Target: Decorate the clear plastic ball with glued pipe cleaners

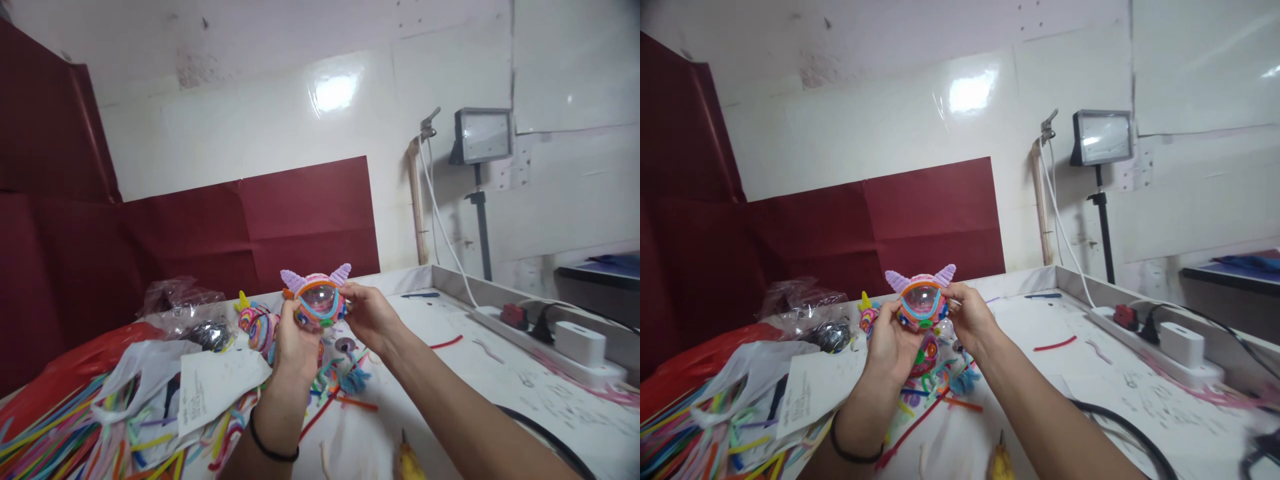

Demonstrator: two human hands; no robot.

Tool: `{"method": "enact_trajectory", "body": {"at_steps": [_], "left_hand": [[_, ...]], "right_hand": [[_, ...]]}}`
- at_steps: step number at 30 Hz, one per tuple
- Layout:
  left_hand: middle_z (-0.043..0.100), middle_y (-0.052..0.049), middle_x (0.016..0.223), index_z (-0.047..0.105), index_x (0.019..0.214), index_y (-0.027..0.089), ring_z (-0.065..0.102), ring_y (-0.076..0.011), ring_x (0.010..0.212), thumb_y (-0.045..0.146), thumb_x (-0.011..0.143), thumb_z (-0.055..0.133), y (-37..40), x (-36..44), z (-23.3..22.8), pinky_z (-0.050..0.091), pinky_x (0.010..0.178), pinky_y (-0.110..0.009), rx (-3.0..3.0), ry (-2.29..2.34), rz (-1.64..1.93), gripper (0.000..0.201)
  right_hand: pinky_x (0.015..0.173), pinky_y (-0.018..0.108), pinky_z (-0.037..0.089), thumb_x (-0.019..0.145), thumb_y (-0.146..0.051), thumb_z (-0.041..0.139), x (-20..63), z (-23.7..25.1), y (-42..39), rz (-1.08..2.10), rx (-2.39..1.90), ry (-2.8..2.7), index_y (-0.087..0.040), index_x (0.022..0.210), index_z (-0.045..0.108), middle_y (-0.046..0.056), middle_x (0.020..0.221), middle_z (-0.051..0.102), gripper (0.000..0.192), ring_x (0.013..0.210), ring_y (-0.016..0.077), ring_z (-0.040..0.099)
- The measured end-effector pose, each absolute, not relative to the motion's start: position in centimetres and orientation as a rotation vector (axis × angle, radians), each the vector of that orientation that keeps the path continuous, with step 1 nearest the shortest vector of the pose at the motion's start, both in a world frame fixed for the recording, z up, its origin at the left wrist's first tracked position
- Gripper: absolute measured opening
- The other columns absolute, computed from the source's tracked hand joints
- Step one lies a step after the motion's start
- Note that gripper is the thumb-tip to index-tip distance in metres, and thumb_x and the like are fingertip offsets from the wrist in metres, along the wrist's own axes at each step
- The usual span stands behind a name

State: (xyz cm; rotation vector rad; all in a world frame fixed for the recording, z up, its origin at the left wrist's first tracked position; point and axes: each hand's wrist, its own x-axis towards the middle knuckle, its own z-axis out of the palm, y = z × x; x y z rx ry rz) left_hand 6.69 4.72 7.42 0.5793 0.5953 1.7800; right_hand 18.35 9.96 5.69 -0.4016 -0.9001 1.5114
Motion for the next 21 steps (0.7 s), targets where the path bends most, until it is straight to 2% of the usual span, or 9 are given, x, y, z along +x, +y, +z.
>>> {"method": "enact_trajectory", "body": {"at_steps": [3,5,8,10,12,14,16,18,21], "left_hand": [[0.05,0.003,0.054,0.052,0.063,0.018,0.042,-0.0107,0.047,0.017,0.072,0.058,4.8,6.6,7.4,0.04,0.054,-0.025,0.581,0.599,1.781,0.012],[0.055,0.002,0.058,0.055,0.065,0.017,0.045,-0.0114,0.049,0.016,0.074,0.056,4.8,6.6,7.4,0.041,0.055,-0.026,0.586,0.597,1.776,0.009],[0.061,-0.002,0.064,0.058,0.069,0.016,0.051,-0.0135,0.054,0.016,0.075,0.055,4.7,6.7,7.5,0.044,0.056,-0.027,0.588,0.598,1.771,0.007],[0.065,-0.004,0.069,0.06,0.072,0.015,0.056,-0.0156,0.058,0.015,0.074,0.055,4.7,6.7,7.6,0.045,0.057,-0.027,0.588,0.596,1.771,0.006],[0.066,-0.005,0.072,0.061,0.074,0.015,0.059,-0.0166,0.061,0.015,0.073,0.056,4.8,6.7,7.6,0.046,0.058,-0.027,0.585,0.592,1.771,0.006],[0.067,-0.005,0.072,0.061,0.073,0.015,0.059,-0.0167,0.061,0.016,0.07,0.057,4.8,6.7,7.7,0.047,0.059,-0.028,0.58,0.587,1.766,0.006],[0.066,-0.004,0.07,0.061,0.073,0.015,0.058,-0.0162,0.058,0.017,0.069,0.057,4.8,6.6,7.7,0.047,0.058,-0.028,0.575,0.584,1.759,0.005],[0.065,-0.004,0.069,0.061,0.072,0.016,0.058,-0.0158,0.057,0.017,0.069,0.057,4.9,6.6,7.7,0.048,0.057,-0.028,0.569,0.587,1.757,0.005],[0.065,-0.003,0.068,0.06,0.07,0.016,0.058,-0.0159,0.058,0.017,0.069,0.056,5.0,6.4,7.5,0.048,0.057,-0.027,0.562,0.603,1.756,0.003]], "right_hand": [[0.079,0.04,0.058,0.096,-0.035,0.062,18.3,5.6,10.2,1.513,-0.436,-0.907,-0.017,0.121,0.061,0.007,0.118,0.065,0.031,0.095,0.0203,0.067],[0.082,0.042,0.058,0.096,-0.035,0.062,18.3,5.6,10.2,1.514,-0.448,-0.91,-0.018,0.123,0.061,0.008,0.122,0.064,0.032,0.099,0.0217,0.066],[0.079,0.039,0.058,0.096,-0.036,0.062,18.2,5.7,10.1,1.514,-0.451,-0.911,-0.017,0.12,0.062,0.007,0.117,0.066,0.03,0.094,0.0198,0.067],[0.071,0.034,0.057,0.097,-0.037,0.061,18.2,5.7,9.9,1.509,-0.443,-0.907,-0.016,0.111,0.063,0.005,0.105,0.067,0.025,0.082,0.016,0.066],[0.062,0.028,0.053,0.093,-0.035,0.064,18.2,5.9,9.7,1.499,-0.426,-0.9,-0.016,0.093,0.066,0.0,0.087,0.067,0.019,0.069,0.0125,0.062],[0.057,0.026,0.046,0.081,-0.029,0.072,18.1,6.0,9.4,1.487,-0.409,-0.896,-0.017,0.072,0.065,-0.002,0.07,0.064,0.016,0.06,0.0115,0.056],[0.056,0.026,0.041,0.063,-0.022,0.075,18.0,6.3,9.1,1.474,-0.398,-0.899,-0.019,0.059,0.063,-0.002,0.061,0.062,0.013,0.058,0.012,0.052],[0.057,0.027,0.039,0.053,-0.019,0.074,17.9,6.4,8.8,1.459,-0.399,-0.907,-0.02,0.055,0.063,-0.003,0.058,0.062,0.011,0.058,0.0121,0.051],[0.059,0.028,0.038,0.049,-0.02,0.073,17.8,6.6,8.6,1.438,-0.419,-0.911,-0.02,0.054,0.062,-0.004,0.056,0.061,0.012,0.057,0.0117,0.049]]}}
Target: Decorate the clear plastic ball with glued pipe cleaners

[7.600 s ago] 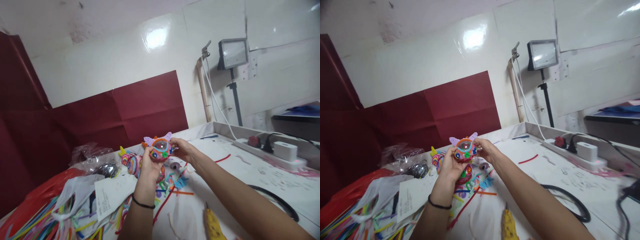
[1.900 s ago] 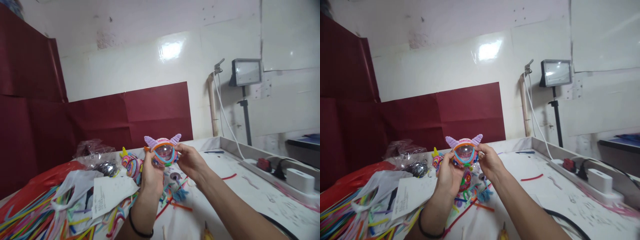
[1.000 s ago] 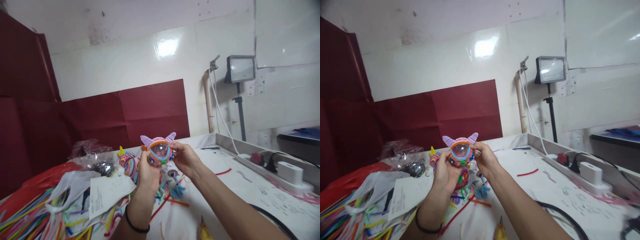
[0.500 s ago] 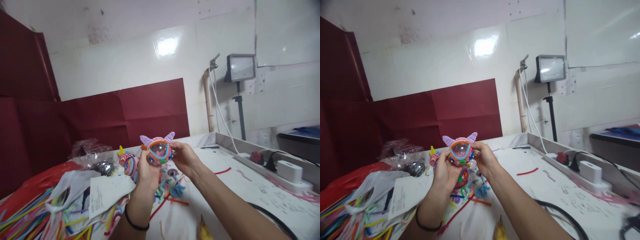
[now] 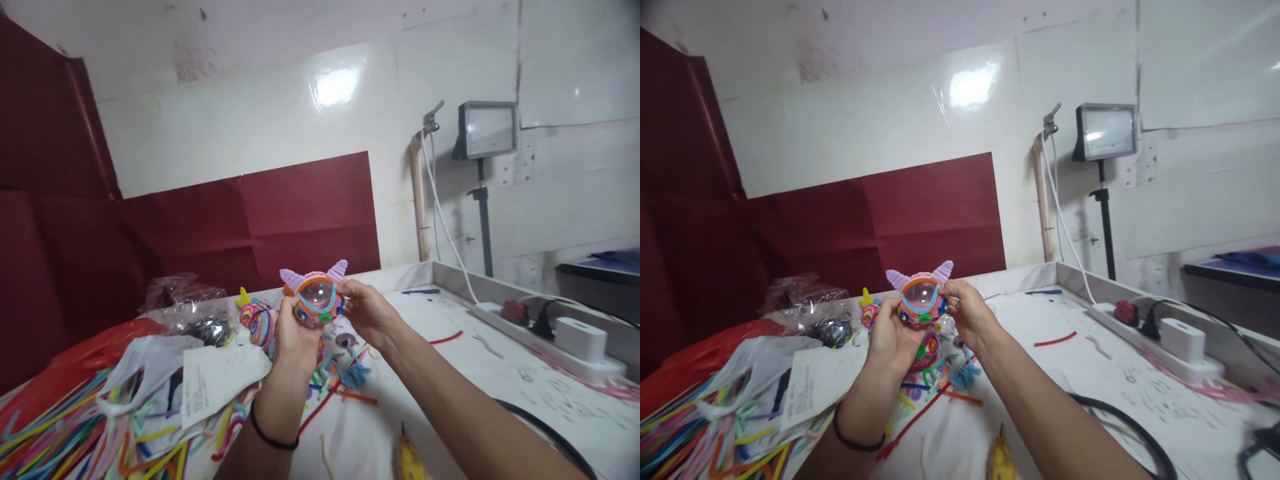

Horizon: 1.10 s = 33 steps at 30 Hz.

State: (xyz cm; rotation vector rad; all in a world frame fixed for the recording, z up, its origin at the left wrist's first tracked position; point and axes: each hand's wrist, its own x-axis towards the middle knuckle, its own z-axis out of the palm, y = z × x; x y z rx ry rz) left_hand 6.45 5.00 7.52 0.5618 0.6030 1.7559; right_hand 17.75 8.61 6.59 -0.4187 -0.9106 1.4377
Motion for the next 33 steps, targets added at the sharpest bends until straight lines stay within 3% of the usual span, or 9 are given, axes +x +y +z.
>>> {"method": "enact_trajectory", "body": {"at_steps": [7,19,33], "left_hand": [[0.062,-0.002,0.063,0.056,0.067,0.017,0.057,-0.0167,0.057,0.015,0.072,0.055,5.2,6.2,7.4,0.049,0.058,-0.03,0.549,0.652,1.738,0.005],[0.067,-0.005,0.068,0.062,0.071,0.015,0.062,-0.0173,0.057,0.015,0.072,0.052,4.2,6.6,8.5,0.051,0.057,-0.029,0.555,0.629,1.723,0.01],[0.065,-0.003,0.064,0.058,0.067,0.016,0.061,-0.0164,0.056,0.012,0.075,0.049,4.1,6.6,8.6,0.05,0.058,-0.028,0.506,0.651,1.714,0.013]], "right_hand": [[0.061,0.029,0.038,0.049,-0.022,0.075,17.7,6.7,8.2,1.417,-0.463,-0.957,-0.021,0.057,0.061,-0.004,0.058,0.062,0.015,0.059,0.0128,0.051],[0.067,0.03,0.042,0.042,-0.015,0.083,17.4,6.6,7.8,1.371,-0.543,-1.01,-0.023,0.075,0.058,-0.004,0.067,0.067,0.042,0.069,0.0163,0.06],[0.065,0.03,0.043,0.042,-0.017,0.083,17.6,6.7,7.8,1.385,-0.558,-1.02,-0.023,0.073,0.058,-0.004,0.065,0.067,0.04,0.068,0.0159,0.059]]}}
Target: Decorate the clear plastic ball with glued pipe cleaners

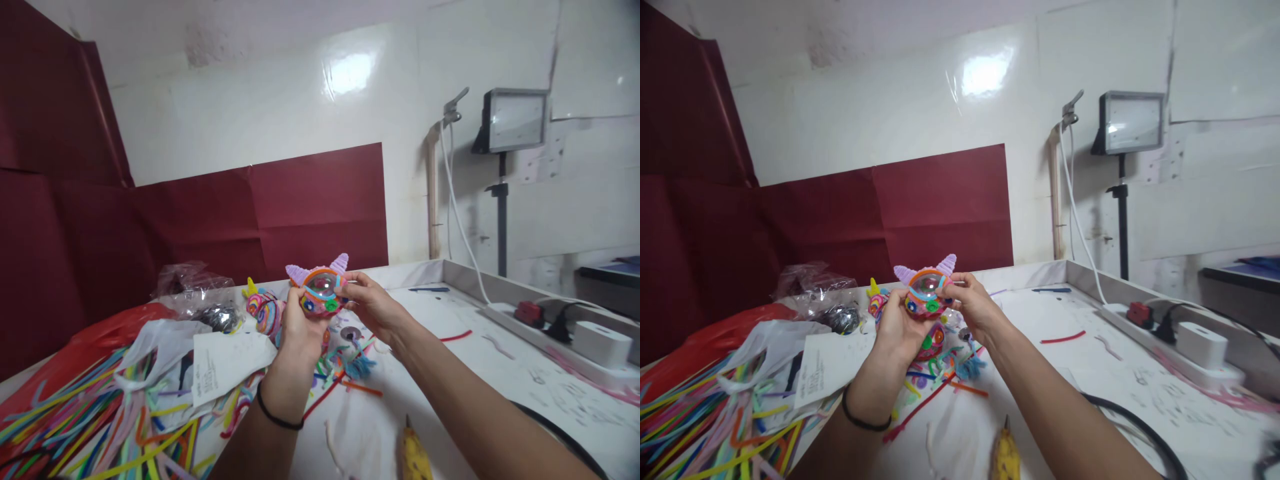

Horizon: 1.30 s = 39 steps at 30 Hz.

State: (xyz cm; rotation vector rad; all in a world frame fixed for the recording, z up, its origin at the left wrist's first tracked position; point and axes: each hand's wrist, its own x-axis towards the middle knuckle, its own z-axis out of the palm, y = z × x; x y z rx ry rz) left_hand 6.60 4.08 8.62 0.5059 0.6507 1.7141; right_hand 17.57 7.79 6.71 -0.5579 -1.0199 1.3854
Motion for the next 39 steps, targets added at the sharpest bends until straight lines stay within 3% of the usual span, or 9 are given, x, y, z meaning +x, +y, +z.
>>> {"method": "enact_trajectory", "body": {"at_steps": [26,39], "left_hand": [[0.069,-0.007,0.075,0.062,0.08,0.015,0.064,-0.0186,0.062,0.015,0.08,0.045,4.52,6.24,8.02,0.053,0.059,-0.03,0.512,0.653,1.672,0.017],[0.067,-0.007,0.07,0.06,0.072,0.016,0.063,-0.0189,0.061,0.015,0.077,0.046,4.31,6.24,8.04,0.053,0.059,-0.031,0.497,0.653,1.667,0.015]], "right_hand": [[0.068,0.033,0.043,0.043,-0.018,0.082,17.65,6.49,7.95,1.359,-0.585,-1.058,-0.024,0.069,0.059,-0.004,0.065,0.066,0.035,0.067,0.0174,0.059],[0.068,0.033,0.043,0.045,-0.018,0.081,17.71,6.16,8.18,1.359,-0.585,-1.06,-0.024,0.071,0.061,-0.004,0.067,0.067,0.033,0.069,0.0181,0.06]]}}
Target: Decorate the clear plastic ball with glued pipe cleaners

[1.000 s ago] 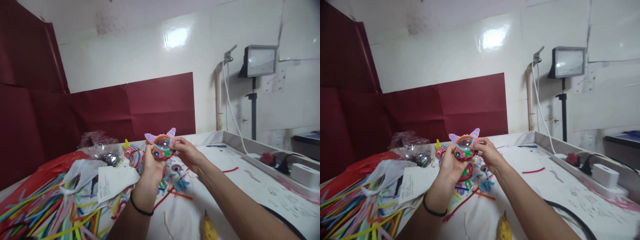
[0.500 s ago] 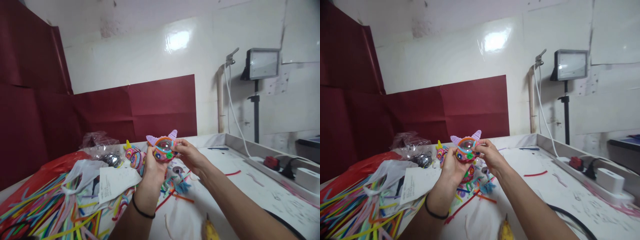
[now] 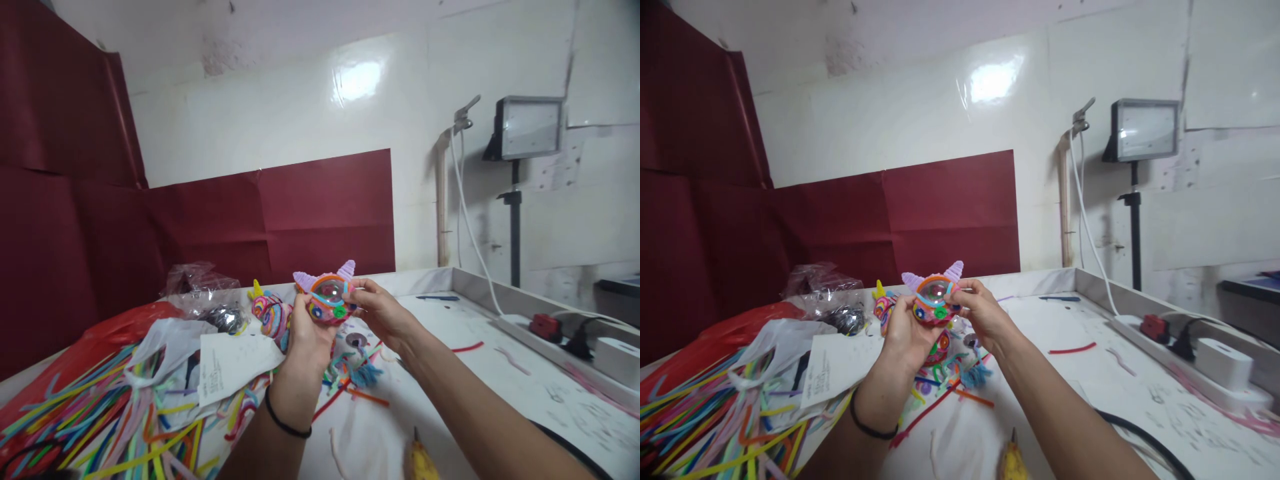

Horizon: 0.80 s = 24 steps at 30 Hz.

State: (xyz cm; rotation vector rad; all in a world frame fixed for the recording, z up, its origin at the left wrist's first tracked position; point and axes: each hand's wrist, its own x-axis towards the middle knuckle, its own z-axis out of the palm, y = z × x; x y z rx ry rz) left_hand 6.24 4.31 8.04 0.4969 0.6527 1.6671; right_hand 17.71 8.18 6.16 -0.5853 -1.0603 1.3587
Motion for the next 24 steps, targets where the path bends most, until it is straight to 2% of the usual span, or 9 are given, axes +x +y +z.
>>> {"method": "enact_trajectory", "body": {"at_steps": [8,12,15,20,24], "left_hand": [[0.069,-0.008,0.072,0.062,0.076,0.016,0.063,-0.019,0.062,0.017,0.08,0.043,4.26,6.17,8.1,0.052,0.06,-0.03,0.503,0.632,1.665,0.019],[0.07,-0.009,0.079,0.066,0.084,0.015,0.065,-0.0206,0.066,0.025,0.087,0.041,4.03,6.16,8.19,0.053,0.061,-0.032,0.534,0.607,1.653,0.027],[0.071,-0.008,0.083,0.067,0.088,0.015,0.066,-0.0205,0.069,0.031,0.088,0.047,3.85,6.22,8.14,0.053,0.064,-0.032,0.57,0.625,1.644,0.026],[0.071,-0.005,0.084,0.067,0.09,0.018,0.066,-0.018,0.071,0.022,0.078,0.063,3.88,6.34,7.66,0.052,0.067,-0.031,0.655,0.711,1.613,0.013],[0.07,-0.002,0.081,0.064,0.087,0.018,0.067,-0.0177,0.072,0.014,0.069,0.073,4.14,6.34,7.29,0.054,0.069,-0.032,0.702,0.702,1.646,0.021]], "right_hand": [[0.067,0.032,0.043,0.045,-0.018,0.082,17.81,6.1,8.3,1.381,-0.58,-1.06,-0.023,0.071,0.062,-0.004,0.066,0.067,0.034,0.068,0.0168,0.06],[0.066,0.032,0.043,0.046,-0.018,0.083,17.87,6.0,8.42,1.387,-0.578,-1.06,-0.023,0.071,0.062,-0.004,0.066,0.067,0.033,0.066,0.0166,0.06],[0.066,0.032,0.044,0.045,-0.019,0.084,17.97,6.16,8.41,1.385,-0.565,-1.052,-0.023,0.069,0.062,-0.004,0.066,0.066,0.032,0.067,0.017,0.06],[0.066,0.031,0.045,0.042,-0.021,0.087,18.28,6.72,8.29,1.388,-0.557,-1.03,-0.023,0.066,0.06,-0.004,0.065,0.065,0.036,0.066,0.0162,0.059],[0.066,0.032,0.045,0.041,-0.02,0.087,18.36,6.87,8.22,1.39,-0.564,-1.024,-0.024,0.065,0.059,-0.004,0.064,0.065,0.037,0.067,0.0172,0.059]]}}
